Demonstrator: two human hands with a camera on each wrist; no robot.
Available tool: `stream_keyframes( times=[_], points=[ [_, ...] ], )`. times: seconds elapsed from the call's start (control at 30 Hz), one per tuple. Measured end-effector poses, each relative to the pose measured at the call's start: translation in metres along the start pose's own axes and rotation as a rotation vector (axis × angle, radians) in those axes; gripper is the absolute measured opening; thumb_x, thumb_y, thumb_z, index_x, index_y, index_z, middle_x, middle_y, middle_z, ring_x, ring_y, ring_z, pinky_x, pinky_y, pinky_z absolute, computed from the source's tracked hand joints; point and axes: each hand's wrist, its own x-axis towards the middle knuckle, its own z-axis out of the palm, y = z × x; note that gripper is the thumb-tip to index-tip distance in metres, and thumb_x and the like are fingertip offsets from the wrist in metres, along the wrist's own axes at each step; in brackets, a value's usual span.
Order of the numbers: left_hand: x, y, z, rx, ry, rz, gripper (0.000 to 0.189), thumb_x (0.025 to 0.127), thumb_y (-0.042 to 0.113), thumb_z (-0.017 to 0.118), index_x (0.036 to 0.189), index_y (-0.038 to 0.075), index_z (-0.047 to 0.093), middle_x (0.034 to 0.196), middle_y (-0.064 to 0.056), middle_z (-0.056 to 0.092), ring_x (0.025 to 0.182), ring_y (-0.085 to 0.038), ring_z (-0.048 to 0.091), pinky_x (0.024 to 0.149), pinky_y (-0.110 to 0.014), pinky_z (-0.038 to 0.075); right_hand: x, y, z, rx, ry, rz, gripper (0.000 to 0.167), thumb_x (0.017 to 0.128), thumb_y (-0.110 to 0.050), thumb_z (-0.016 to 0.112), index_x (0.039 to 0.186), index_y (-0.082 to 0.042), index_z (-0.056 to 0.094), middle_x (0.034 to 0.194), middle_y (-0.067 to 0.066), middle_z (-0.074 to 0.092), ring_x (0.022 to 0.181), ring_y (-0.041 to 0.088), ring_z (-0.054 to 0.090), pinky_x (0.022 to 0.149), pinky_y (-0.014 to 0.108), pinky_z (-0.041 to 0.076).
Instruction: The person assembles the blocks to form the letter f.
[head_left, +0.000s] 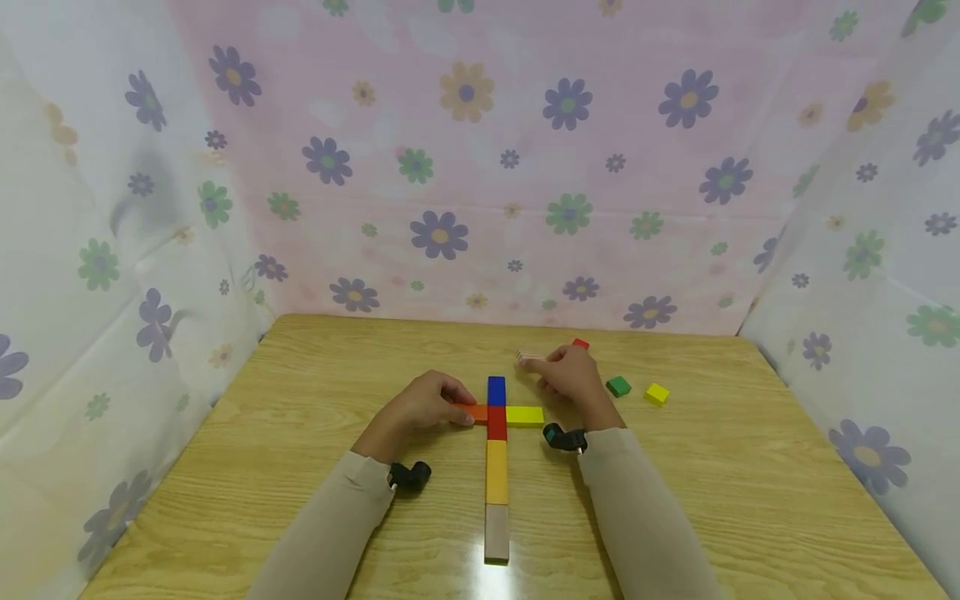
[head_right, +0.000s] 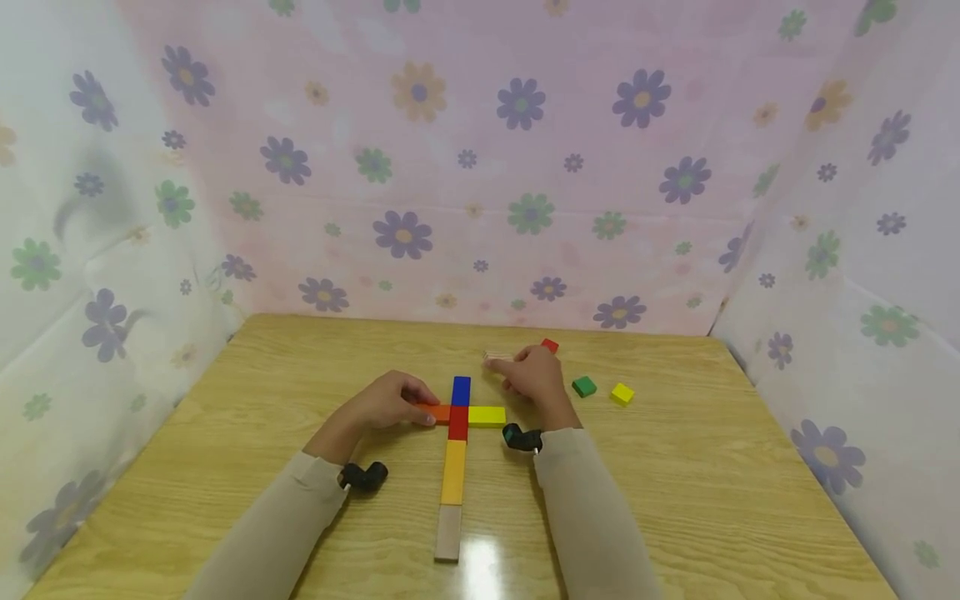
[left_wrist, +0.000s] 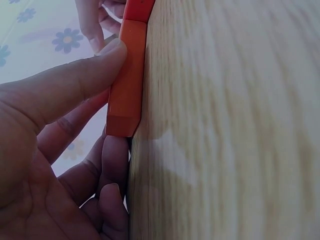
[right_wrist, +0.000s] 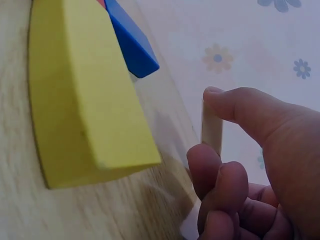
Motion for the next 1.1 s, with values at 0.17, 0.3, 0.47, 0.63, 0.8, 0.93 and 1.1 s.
stream_keyframes(
  times=[0.17, 0.3, 0.47, 0.63, 0.8, 0.93, 1.1],
  points=[
    [0.0, -0.001, -0.002, 0.014, 0.012, -0.004, 0.018, 0.086, 0.018, 0.086, 0.103, 0.017, 0.081, 0.103, 0.003, 0.072, 0.095, -0.018, 0.062, 0.091, -0.037, 0.052, -0.002, -0.005, 0.006, -0.031, 0.02, -0.033, 0.067, 0.083, -0.062, 0.08, 0.114, -0.006, 0.06, 0.076, 0.005, 0.076, 0.075, 0.023, 0.07, 0.074, 0.036, 0.053],
    [0.0, -0.001, -0.003, 0.018, 0.016, -0.003, 0.019, 0.086, 0.018, 0.086, 0.103, 0.017, 0.081, 0.104, 0.003, 0.073, 0.095, -0.018, 0.062, 0.093, -0.038, 0.052, -0.004, -0.009, 0.009, -0.068, 0.04, -0.021, 0.065, 0.083, -0.062, 0.079, 0.111, -0.007, 0.06, 0.073, 0.003, 0.075, 0.078, 0.023, 0.069, 0.074, 0.036, 0.051],
    [0.0, -0.001, -0.001, 0.005, 0.014, -0.008, 0.019, 0.085, 0.018, 0.087, 0.103, 0.017, 0.081, 0.103, 0.002, 0.073, 0.094, -0.018, 0.062, 0.093, -0.039, 0.052, -0.006, -0.013, 0.014, -0.113, 0.054, 0.012, 0.059, 0.082, -0.061, 0.081, 0.093, -0.006, 0.06, 0.07, 0.004, 0.074, 0.072, 0.026, 0.067, 0.061, 0.034, 0.044],
    [0.0, -0.001, 0.001, -0.003, 0.007, -0.007, 0.019, 0.085, 0.018, 0.087, 0.104, 0.016, 0.081, 0.101, 0.001, 0.073, 0.093, -0.018, 0.062, 0.088, -0.036, 0.052, -0.009, -0.014, 0.019, -0.16, 0.051, 0.023, 0.058, 0.08, -0.061, 0.082, 0.086, -0.01, 0.057, 0.068, 0.003, 0.073, 0.067, 0.024, 0.067, 0.058, 0.034, 0.043],
    [-0.001, 0.0, 0.002, 0.0, 0.008, 0.005, 0.02, 0.085, 0.017, 0.086, 0.104, 0.014, 0.081, 0.1, 0.0, 0.073, 0.092, -0.018, 0.062, 0.085, -0.034, 0.053, -0.011, -0.016, 0.02, -0.175, 0.049, 0.01, 0.058, 0.08, -0.061, 0.082, 0.076, -0.01, 0.056, 0.066, 0.003, 0.072, 0.064, 0.025, 0.066, 0.053, 0.034, 0.041],
    [-0.001, 0.002, 0.002, 0.005, 0.008, 0.006, 0.02, 0.085, 0.017, 0.086, 0.105, 0.015, 0.081, 0.1, 0.001, 0.073, 0.092, -0.018, 0.062, 0.085, -0.034, 0.053, -0.011, -0.017, 0.02, -0.203, 0.062, 0.005, 0.057, 0.08, -0.061, 0.083, 0.072, -0.011, 0.056, 0.064, 0.003, 0.071, 0.061, 0.024, 0.065, 0.051, 0.033, 0.04],
    [0.0, 0.001, 0.002, 0.008, 0.01, 0.014, 0.02, 0.085, 0.018, 0.086, 0.104, 0.016, 0.081, 0.101, 0.001, 0.073, 0.092, -0.018, 0.062, 0.085, -0.033, 0.053, -0.009, -0.016, 0.022, -0.235, 0.079, -0.002, 0.056, 0.08, -0.061, 0.082, 0.07, -0.011, 0.059, 0.062, 0.003, 0.07, 0.059, 0.024, 0.064, 0.048, 0.031, 0.038]
  ],
)
